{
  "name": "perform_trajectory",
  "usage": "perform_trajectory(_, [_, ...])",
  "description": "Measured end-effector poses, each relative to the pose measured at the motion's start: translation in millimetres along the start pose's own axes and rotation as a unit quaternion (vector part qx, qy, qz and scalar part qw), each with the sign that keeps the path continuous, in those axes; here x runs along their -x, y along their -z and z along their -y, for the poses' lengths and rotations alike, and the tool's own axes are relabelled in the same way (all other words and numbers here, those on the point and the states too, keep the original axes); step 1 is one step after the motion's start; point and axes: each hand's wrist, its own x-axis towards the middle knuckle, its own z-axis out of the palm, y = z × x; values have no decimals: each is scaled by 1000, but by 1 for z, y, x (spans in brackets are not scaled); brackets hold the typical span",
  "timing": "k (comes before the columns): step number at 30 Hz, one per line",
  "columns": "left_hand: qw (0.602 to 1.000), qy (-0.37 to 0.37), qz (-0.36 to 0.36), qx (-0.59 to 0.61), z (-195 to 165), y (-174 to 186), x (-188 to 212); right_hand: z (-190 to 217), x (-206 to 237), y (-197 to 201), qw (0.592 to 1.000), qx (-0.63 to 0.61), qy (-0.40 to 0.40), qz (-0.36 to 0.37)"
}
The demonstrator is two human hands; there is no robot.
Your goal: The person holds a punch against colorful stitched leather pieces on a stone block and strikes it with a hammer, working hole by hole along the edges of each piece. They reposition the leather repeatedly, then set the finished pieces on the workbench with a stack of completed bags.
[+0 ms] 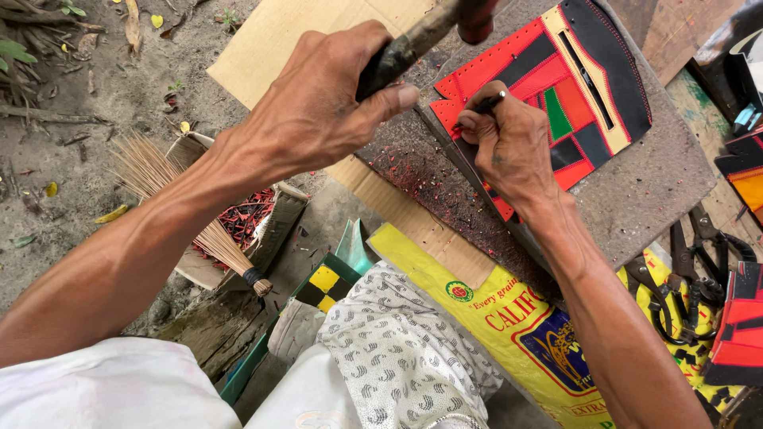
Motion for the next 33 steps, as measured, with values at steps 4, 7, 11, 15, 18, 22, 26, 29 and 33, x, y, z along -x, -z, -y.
perform_trajectory(4, [1000,-11,25,10,-17,4,0,-2,0,-3,1000,9,7,-4])
perform_trajectory(7, [998,-64,9,2,-32,0,-3,-4,0,-5,1000,26,15,-9])
perform_trajectory(11, [994,-74,31,-74,-39,-10,-9,-7,1,-8,999,25,33,-22])
perform_trajectory(15, [999,-18,41,-10,-36,-9,-8,-8,2,-8,998,36,39,-28])
perform_trajectory(18, [976,-202,-81,27,-37,-8,-7,-7,4,-8,997,36,52,-33])
perform_trajectory(22, [994,-48,74,-70,-46,-7,-9,-6,3,-9,999,2,37,-40])
perform_trajectory(26, [996,-89,17,-8,-56,0,-11,-7,4,-10,997,27,48,-48])
perform_trajectory(29, [994,-99,-12,47,-61,0,-12,-9,6,-12,999,-1,20,-41])
perform_trajectory(33, [990,-102,-24,99,-60,-6,-13,-11,7,-15,997,30,48,-48])
